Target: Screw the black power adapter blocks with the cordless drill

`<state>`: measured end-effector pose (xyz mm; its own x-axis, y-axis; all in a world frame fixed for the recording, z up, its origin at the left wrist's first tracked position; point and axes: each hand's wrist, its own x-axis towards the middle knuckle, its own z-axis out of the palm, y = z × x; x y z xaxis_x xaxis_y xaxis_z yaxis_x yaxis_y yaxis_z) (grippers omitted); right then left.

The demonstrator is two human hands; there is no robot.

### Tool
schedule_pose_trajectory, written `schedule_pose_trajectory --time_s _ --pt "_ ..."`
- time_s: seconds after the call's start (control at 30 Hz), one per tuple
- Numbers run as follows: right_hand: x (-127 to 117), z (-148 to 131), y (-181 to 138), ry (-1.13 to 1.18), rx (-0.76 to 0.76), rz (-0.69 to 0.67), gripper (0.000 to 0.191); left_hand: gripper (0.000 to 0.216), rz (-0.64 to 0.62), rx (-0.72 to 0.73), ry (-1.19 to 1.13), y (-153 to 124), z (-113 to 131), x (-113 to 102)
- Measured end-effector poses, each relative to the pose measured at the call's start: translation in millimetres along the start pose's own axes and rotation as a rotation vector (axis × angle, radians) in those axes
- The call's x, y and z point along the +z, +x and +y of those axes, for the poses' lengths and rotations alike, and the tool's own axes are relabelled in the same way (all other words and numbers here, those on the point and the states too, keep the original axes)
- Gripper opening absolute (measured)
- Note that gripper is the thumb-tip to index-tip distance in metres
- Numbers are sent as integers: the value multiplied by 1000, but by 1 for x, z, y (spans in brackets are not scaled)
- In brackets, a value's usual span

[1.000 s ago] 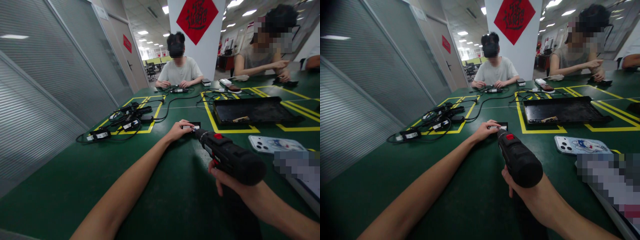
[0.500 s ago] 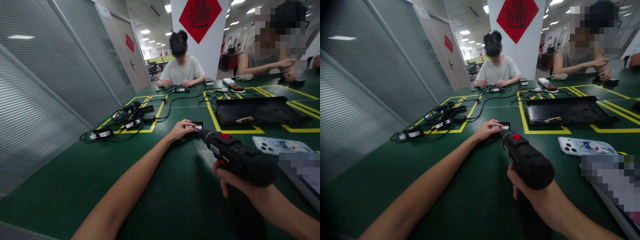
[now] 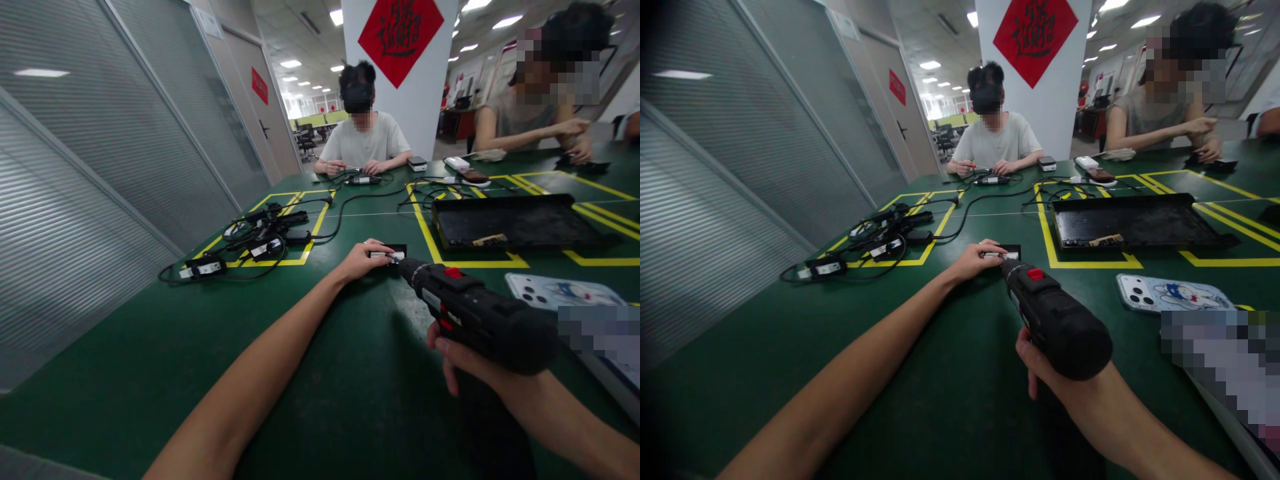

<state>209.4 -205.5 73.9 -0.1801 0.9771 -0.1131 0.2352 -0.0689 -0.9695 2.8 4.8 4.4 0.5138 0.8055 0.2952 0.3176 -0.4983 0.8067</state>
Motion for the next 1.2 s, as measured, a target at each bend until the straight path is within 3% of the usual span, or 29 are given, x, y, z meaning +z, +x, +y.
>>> schedule_pose_trajectory --time_s 0.47,0.93,1.2 --pt "-1 0 2 -34 15 20 28 34 -2 -13 10 0 -2 0" --pt "0 -10 -6 -233 82 -89 29 33 -12 5 30 0 -2 -1" --pt "3 -4 -4 -75 4 -9 22 61 -17 -69 -171 0 -6 4"
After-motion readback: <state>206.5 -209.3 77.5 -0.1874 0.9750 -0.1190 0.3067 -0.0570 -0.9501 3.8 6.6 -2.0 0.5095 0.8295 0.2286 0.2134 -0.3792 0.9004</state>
